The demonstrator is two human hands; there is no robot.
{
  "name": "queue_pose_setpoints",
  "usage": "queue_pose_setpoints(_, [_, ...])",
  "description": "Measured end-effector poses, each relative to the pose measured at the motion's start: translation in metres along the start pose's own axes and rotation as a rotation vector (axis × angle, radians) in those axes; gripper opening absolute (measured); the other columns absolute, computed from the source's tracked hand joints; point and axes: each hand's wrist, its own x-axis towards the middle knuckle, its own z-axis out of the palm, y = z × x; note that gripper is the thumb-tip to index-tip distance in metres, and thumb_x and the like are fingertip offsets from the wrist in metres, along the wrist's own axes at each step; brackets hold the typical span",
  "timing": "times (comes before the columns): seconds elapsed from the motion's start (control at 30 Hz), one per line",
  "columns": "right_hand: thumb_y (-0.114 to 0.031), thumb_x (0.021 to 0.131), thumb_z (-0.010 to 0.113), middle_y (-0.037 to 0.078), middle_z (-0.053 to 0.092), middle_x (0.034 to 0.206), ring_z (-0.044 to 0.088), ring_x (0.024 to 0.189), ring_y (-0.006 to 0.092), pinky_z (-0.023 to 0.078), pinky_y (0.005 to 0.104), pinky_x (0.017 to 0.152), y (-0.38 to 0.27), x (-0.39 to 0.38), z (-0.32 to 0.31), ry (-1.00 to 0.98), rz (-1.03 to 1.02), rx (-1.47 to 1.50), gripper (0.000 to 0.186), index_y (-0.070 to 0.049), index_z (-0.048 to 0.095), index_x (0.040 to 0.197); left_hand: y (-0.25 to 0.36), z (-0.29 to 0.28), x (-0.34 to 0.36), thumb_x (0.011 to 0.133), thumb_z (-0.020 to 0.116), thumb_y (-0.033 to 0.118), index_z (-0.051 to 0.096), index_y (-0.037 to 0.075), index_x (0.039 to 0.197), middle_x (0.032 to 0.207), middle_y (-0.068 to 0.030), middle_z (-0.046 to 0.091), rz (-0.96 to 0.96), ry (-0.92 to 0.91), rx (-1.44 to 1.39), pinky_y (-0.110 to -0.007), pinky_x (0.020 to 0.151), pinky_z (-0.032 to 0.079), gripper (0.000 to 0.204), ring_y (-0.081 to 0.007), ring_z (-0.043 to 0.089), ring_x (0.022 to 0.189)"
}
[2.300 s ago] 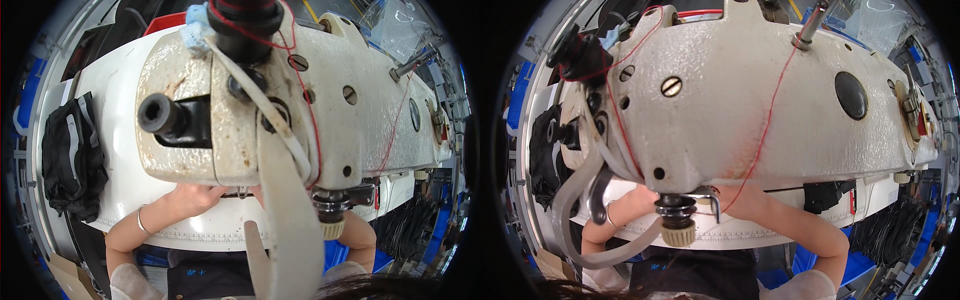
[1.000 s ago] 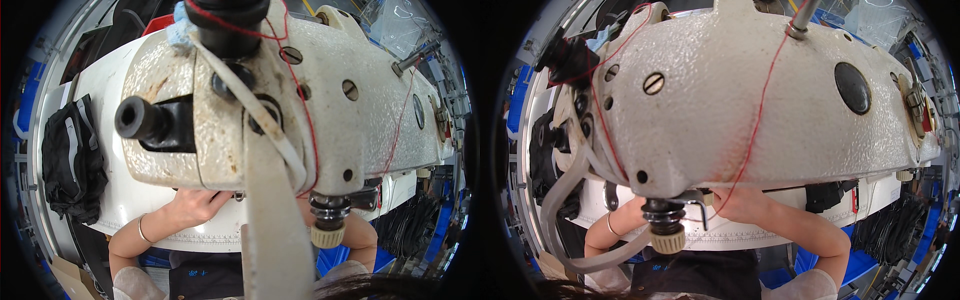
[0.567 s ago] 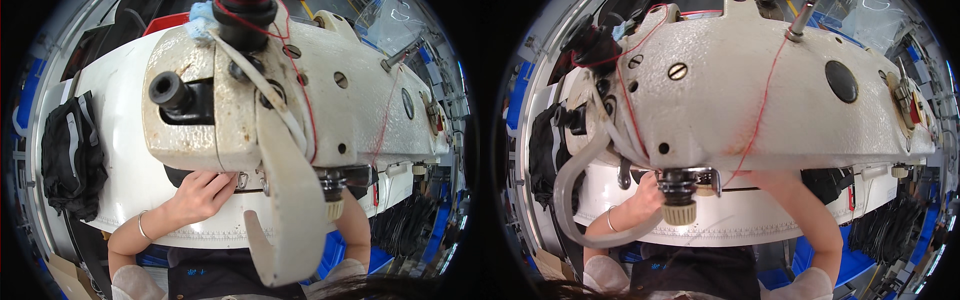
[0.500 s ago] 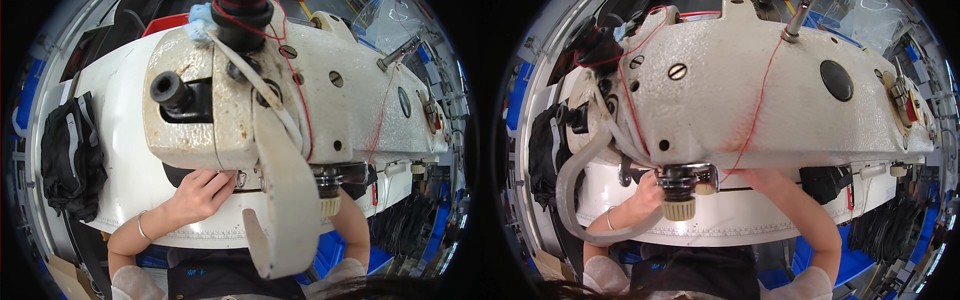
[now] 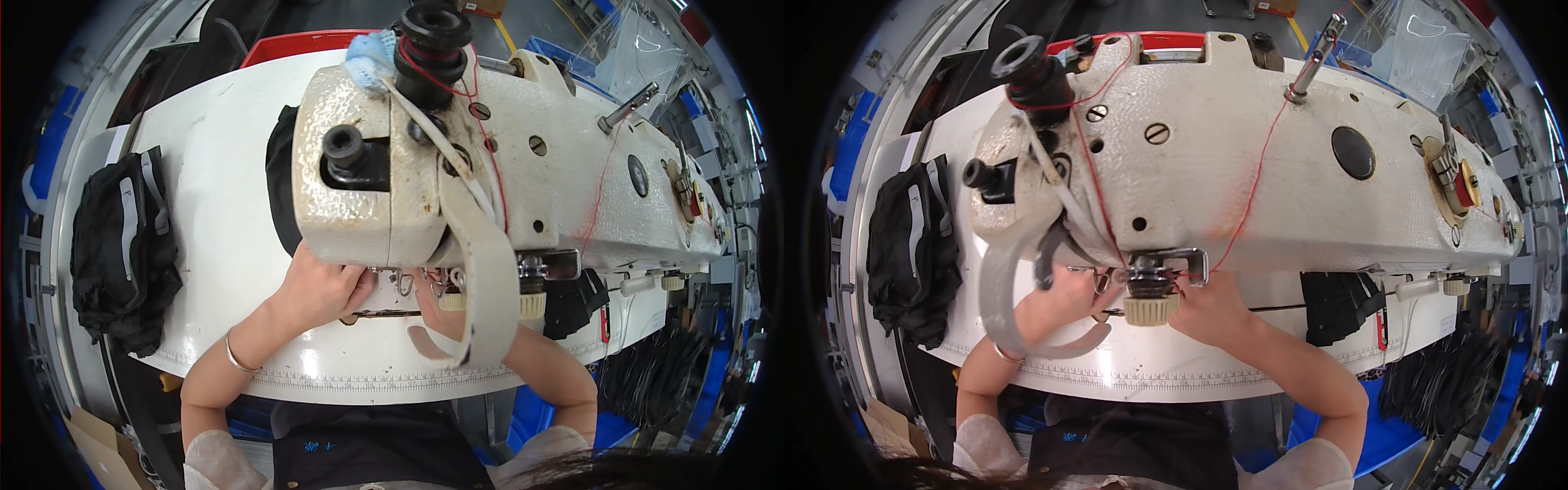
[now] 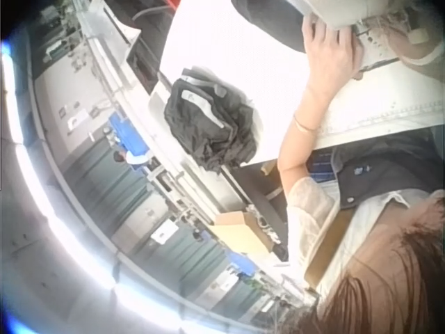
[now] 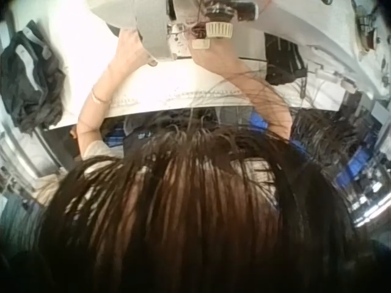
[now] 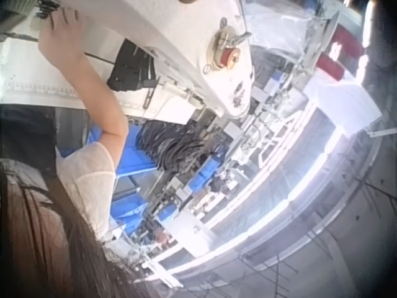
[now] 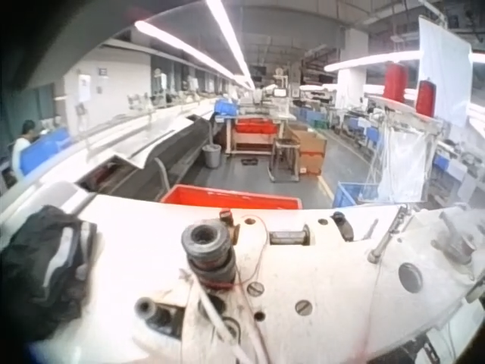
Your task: Sewing small black leather components using an industrial sewing machine.
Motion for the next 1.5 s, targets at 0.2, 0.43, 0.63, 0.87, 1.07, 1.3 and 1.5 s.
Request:
queue_pose_setpoints(0.2, [-0.01, 0.062, 0.066, 0.012, 0.057, 0.085, 0.059, 0.078, 0.0265, 0.046, 0.0361, 0.052, 0.016, 0.02, -0.026, 0.016, 0.239, 0.584, 0.037, -0.006, 0.064, 0.099, -0.01, 0.006, -0.005, 0.069, 0.065, -0.003, 0.061, -0.002, 0.09, 0.094, -0.013, 0.061, -0.012, 0.048, -0.097, -0.042, 0.087, 0.046, 0.022, -0.0319, 0.058, 0.095])
queue_pose_setpoints(0.43, [-0.011, 0.07, 0.067, 0.013, 0.059, 0.088, 0.06, 0.07, 0.0254, 0.048, 0.0352, 0.056, 0.02, 0.026, -0.029, 0.191, 0.27, 0.631, 0.033, 0.002, 0.06, 0.1, -0.021, -0.024, 0.011, 0.065, 0.059, -0.009, 0.06, -0.005, 0.094, 0.102, -0.0171, 0.062, -0.172, -0.065, -0.239, -0.038, 0.08, 0.045, 0.03, -0.0315, 0.057, 0.099])
queue_pose_setpoints(0.63, [-0.015, 0.083, 0.067, 0.007, 0.06, 0.082, 0.056, 0.058, 0.0132, 0.044, 0.0255, 0.05, 0.003, 0.037, -0.084, 0.061, 0.566, 1.33, 0.023, 0.002, 0.059, 0.096, 0.029, -0.059, 0.009, 0.075, 0.059, 0.01, 0.057, 0.003, 0.079, 0.075, -0.0081, 0.059, 0.111, -0.326, 0.065, -0.031, 0.082, 0.039, 0.009, -0.0211, 0.058, 0.075])
queue_pose_setpoints(0.87, [-0.022, 0.085, 0.067, 0.004, 0.053, 0.056, 0.045, 0.051, 0.0102, 0.035, 0.0266, 0.047, 0.022, 0.002, -0.097, -0.468, 0.794, 1.573, 0.024, 0.001, 0.061, 0.08, -0.001, -0.082, -0.05, 0.089, 0.06, 0.029, 0.056, 0.002, 0.084, 0.062, -0.0174, 0.052, -0.248, -0.929, -0.622, -0.039, 0.058, 0.043, 0.028, -0.0349, 0.052, 0.058])
queue_pose_setpoints(1.07, [-0.021, 0.081, 0.07, 0.007, 0.055, 0.065, 0.047, 0.05, 0.0134, 0.036, 0.0285, 0.048, 0.028, -0.03, -0.096, -0.243, 0.807, 1.112, 0.024, 0.0, 0.06, 0.075, 0.009, -0.094, -0.101, 0.086, 0.064, 0.018, 0.06, 0.003, 0.098, 0.083, -0.0098, 0.056, -0.579, -0.232, -0.734, -0.027, 0.066, 0.045, 0.019, -0.0183, 0.054, 0.074])
queue_pose_setpoints(1.3, [-0.024, 0.081, 0.07, 0.007, 0.055, 0.092, 0.053, 0.057, 0.0169, 0.043, 0.0288, 0.053, 0.015, -0.034, -0.113, -0.207, 0.751, 0.796, 0.025, -0.001, 0.058, 0.081, 0.058, -0.084, -0.072, 0.08, 0.065, 0.005, 0.052, 0.002, 0.105, 0.098, -0.0123, 0.057, -0.534, -0.432, -0.449, -0.034, 0.074, 0.049, 0.028, -0.0251, 0.059, 0.083])
queue_pose_setpoints(1.5, [-0.038, 0.077, 0.07, 0.018, 0.046, 0.122, 0.043, 0.114, 0.0324, 0.031, 0.0449, 0.098, -0.011, 0.016, -0.143, 0.044, 0.288, 1.044, 0.071, 0.0, 0.04, 0.128, 0.082, -0.122, -0.049, 0.064, 0.062, -0.013, 0.056, 0.001, 0.079, 0.097, -0.0139, 0.062, -0.331, -0.129, -0.753, -0.029, 0.073, 0.048, 0.022, -0.0231, 0.061, 0.086])
